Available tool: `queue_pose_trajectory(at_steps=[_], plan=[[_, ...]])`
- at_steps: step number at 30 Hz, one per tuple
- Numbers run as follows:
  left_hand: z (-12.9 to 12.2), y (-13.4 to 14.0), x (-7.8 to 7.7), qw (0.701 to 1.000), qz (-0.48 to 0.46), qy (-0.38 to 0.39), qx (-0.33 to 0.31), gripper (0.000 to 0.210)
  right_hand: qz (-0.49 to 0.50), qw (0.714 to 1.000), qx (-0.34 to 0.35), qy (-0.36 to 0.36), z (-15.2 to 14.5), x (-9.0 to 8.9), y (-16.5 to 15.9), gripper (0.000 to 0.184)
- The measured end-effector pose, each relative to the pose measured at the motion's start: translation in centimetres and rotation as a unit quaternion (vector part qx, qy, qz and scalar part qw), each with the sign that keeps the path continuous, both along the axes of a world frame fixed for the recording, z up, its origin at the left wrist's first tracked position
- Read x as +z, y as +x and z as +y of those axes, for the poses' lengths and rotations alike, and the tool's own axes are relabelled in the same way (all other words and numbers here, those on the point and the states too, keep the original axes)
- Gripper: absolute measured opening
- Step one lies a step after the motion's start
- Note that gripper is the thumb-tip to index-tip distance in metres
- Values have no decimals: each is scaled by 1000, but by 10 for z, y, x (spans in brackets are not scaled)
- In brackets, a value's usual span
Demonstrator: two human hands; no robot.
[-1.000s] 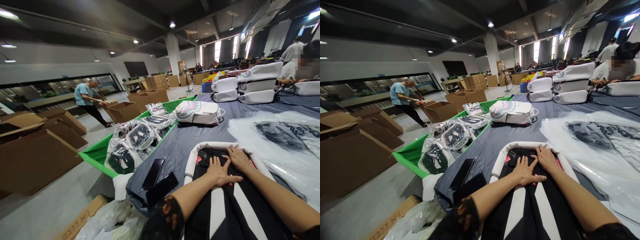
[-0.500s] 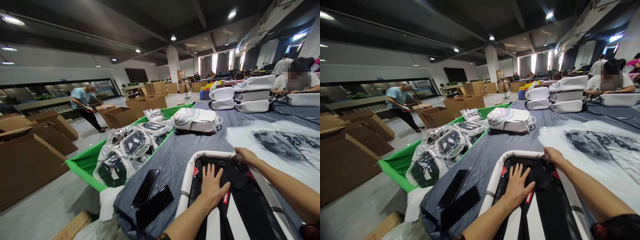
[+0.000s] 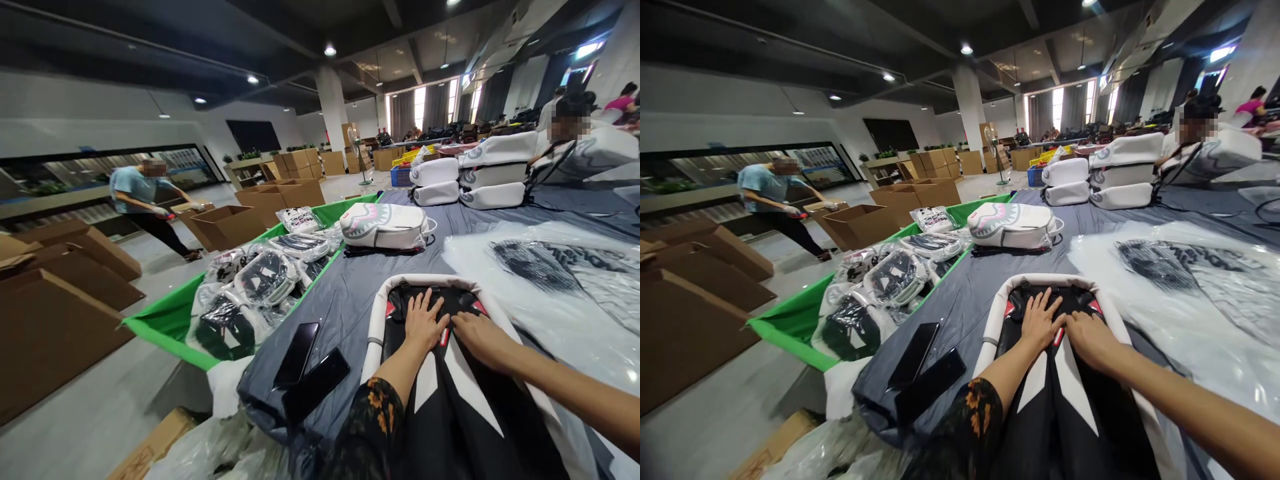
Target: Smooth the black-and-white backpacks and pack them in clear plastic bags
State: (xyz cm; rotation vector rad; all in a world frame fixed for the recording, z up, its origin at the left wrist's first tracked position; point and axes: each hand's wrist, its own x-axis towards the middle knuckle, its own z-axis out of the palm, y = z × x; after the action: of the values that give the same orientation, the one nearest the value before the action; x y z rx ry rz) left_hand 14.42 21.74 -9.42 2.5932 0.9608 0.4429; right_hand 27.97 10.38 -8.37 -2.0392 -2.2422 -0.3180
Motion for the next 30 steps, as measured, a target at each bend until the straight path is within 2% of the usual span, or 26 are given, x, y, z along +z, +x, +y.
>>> queue_pose_trajectory(at_steps=[2,4,7,9,11,13,16,18,19,22,23,25,26,28,30], plan=[[1,-2,9,1000,14,-9,-8,58,2,999,47,20,-36,-10,-37,40],[0,-7,22,999,36,-24,-28,57,9,996,75,48,-55,-19,-61,49],[-15,-31,42,994,57,-31,-85,49,53,995,63,64,-56,-29,-70,46],[-35,-55,50,984,59,-31,-163,41,86,993,49,63,-49,-35,-66,41],[-58,-78,52,959,56,-25,-276,35,104,991,42,67,-44,-41,-62,39],[-78,-92,45,926,60,12,-373,38,119,990,32,74,-41,-46,-62,41],[-93,-97,25,881,98,98,-453,31,150,985,8,88,-38,-50,-63,44],[-96,-97,9,870,135,119,-459,25,176,979,-12,101,-36,-48,-62,46],[-97,-97,1,875,149,120,-445,25,190,975,-21,109,-36,-44,-61,48],[-99,-101,-12,923,140,127,-334,37,224,966,-16,130,-45,-23,-64,49],[-98,-102,-12,943,126,132,-279,43,226,965,16,130,-51,-13,-68,46],[-93,-103,-8,965,117,136,-192,52,203,962,162,82,-64,4,-79,32],[-89,-104,-4,966,126,137,-180,53,184,949,254,36,-70,10,-86,25],[-77,-106,2,953,152,147,-218,53,156,907,387,-66,-78,14,-98,16],[-66,-111,3,945,151,171,-236,54,162,883,424,-119,-79,4,-105,16]])
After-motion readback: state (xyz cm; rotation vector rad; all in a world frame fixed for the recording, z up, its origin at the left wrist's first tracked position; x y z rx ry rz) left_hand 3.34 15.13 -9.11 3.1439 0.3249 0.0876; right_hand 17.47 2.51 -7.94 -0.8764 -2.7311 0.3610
